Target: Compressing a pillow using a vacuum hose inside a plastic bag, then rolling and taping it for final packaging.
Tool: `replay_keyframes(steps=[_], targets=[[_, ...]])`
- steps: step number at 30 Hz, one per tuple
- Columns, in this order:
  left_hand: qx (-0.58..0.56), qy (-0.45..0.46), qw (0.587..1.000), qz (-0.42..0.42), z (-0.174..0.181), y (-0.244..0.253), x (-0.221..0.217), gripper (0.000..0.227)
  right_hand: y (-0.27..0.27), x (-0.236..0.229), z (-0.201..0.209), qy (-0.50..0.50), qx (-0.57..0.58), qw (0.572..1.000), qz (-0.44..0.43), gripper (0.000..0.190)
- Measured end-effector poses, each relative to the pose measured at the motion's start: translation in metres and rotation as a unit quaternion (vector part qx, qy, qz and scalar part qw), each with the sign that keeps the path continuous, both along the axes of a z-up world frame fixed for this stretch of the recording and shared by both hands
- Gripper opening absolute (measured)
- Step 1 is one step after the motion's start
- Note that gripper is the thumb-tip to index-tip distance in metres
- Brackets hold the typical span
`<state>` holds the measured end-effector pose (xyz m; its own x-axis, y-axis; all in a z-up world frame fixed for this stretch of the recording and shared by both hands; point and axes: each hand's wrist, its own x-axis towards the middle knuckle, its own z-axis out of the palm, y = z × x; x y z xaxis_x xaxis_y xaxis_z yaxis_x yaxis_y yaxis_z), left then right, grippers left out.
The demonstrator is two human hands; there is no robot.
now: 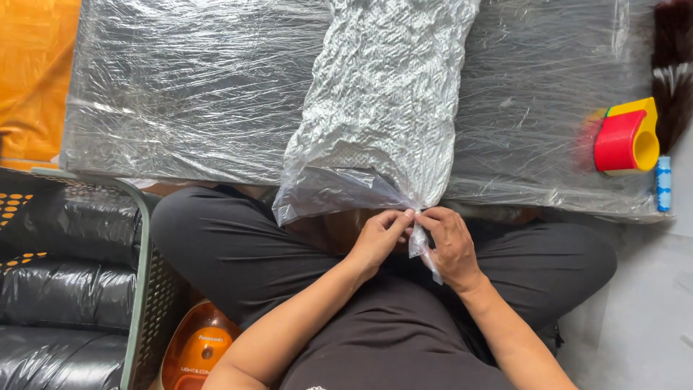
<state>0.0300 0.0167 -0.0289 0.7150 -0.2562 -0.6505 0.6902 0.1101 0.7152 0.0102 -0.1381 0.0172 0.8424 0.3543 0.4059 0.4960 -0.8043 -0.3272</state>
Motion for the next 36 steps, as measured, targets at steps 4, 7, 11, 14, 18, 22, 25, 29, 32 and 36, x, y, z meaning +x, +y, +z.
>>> replay_keyframes(steps=[4, 7, 11, 14, 18, 22, 25, 29, 32, 36], targets=[[0.013, -0.02, 1.0, 0.017, -0.004, 0.004, -0.001, 0.038, 0.009, 0.001, 0.013, -0.019, 0.003, 1.0, -0.024, 0.02], [0.028, -0.009, 0.999, 0.02, 0.001, 0.003, 0.001, 0.051, 0.016, -0.005, 0.015, 0.015, 0.061, 0.996, -0.067, 0.02], [0.017, -0.021, 0.999, 0.019, -0.013, -0.006, 0.005, 0.047, 0.025, -0.017, 0.005, 0.159, 0.225, 0.943, -0.19, 0.028], [0.026, -0.016, 1.0, 0.002, -0.015, -0.008, 0.006, 0.046, 0.027, -0.015, -0.001, 0.244, 0.321, 0.873, -0.275, 0.023], [0.015, -0.004, 1.0, 0.005, 0.001, -0.008, 0.0, 0.041, 0.022, -0.014, -0.012, 0.267, 0.35, 0.848, -0.297, 0.024], [0.007, 0.02, 1.0, 0.015, -0.024, -0.014, 0.005, 0.041, 0.029, -0.01, 0.013, 0.28, 0.327, 0.855, -0.29, 0.028], [0.001, 0.03, 0.999, 0.028, -0.021, -0.012, 0.004, 0.039, 0.032, -0.013, 0.026, 0.292, 0.247, 0.879, -0.284, 0.029], [0.01, -0.015, 1.0, -0.005, -0.014, 0.001, 0.0, 0.045, 0.026, -0.014, 0.02, 0.142, 0.141, 0.965, -0.171, 0.045], [-0.001, -0.029, 0.999, 0.035, -0.006, 0.02, -0.003, 0.055, 0.02, -0.008, 0.02, 0.091, 0.108, 0.984, -0.113, 0.038], [-0.029, -0.015, 0.966, 0.258, 0.006, 0.054, -0.003, 0.05, 0.012, -0.002, 0.015, -0.022, 0.003, 0.998, -0.063, 0.052]])
